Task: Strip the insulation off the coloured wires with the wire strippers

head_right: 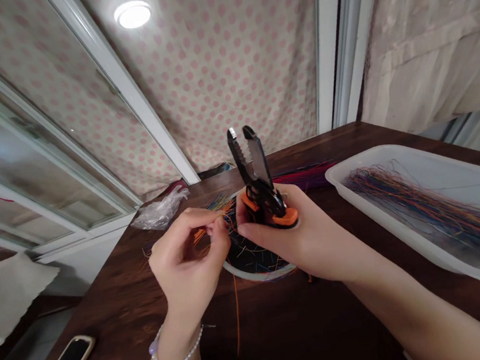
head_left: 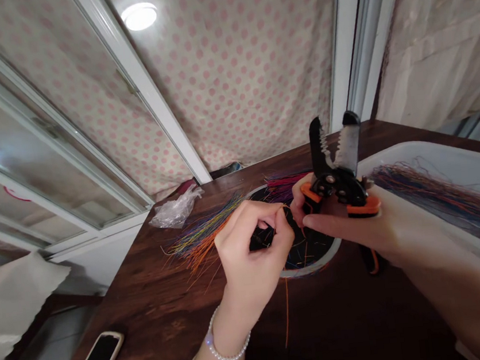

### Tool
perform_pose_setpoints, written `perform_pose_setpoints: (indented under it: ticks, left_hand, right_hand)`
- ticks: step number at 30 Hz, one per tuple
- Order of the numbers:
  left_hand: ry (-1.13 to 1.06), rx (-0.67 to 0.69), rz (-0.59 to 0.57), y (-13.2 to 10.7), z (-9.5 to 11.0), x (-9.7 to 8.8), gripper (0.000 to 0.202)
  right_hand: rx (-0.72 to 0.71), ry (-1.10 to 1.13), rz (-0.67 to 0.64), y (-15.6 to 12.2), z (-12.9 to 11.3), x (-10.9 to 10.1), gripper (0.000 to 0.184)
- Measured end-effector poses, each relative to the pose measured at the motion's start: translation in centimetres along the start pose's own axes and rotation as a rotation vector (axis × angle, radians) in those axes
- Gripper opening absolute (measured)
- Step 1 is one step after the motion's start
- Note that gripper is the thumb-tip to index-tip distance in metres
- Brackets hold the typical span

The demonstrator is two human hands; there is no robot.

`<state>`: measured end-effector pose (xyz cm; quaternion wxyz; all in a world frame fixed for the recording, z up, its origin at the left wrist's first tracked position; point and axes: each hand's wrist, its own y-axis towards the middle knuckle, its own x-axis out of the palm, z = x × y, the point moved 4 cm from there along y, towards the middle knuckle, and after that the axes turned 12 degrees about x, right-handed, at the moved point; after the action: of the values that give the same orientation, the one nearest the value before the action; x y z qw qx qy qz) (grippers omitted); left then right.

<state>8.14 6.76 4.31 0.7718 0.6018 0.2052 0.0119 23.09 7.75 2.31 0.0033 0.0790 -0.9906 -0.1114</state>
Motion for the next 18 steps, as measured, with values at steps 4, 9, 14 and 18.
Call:
perform_pose_setpoints:
  ticks: [4, 9, 14, 18]
  left_hand:
    - [0.1, 0.097, 0.025, -0.2, 0.33, 0.05, 0.017]
    - [0.2, 0.19, 0.035, -0.62, 0.41, 0.2, 0.016]
    - [0.311, 0.246, 0.002, -0.91, 0.41, 0.42, 0.011]
    - [0.347, 0.266, -0.017, -1.01, 0.48, 0.45, 0.01]
  right_hand:
    - [-0.042, -0.037, 0.042, 0.07, -0.55, 0.34, 0.01]
    - [-0.05, -0.029, 0.027, -0.13, -0.24, 0.56, 0.011]
    - [-0.076, -0.034, 0.042, -0.16, 0.05, 0.84, 0.008]
    - [-0.087, -0.03, 0.045, -0.21, -0.42, 0.99, 0.006]
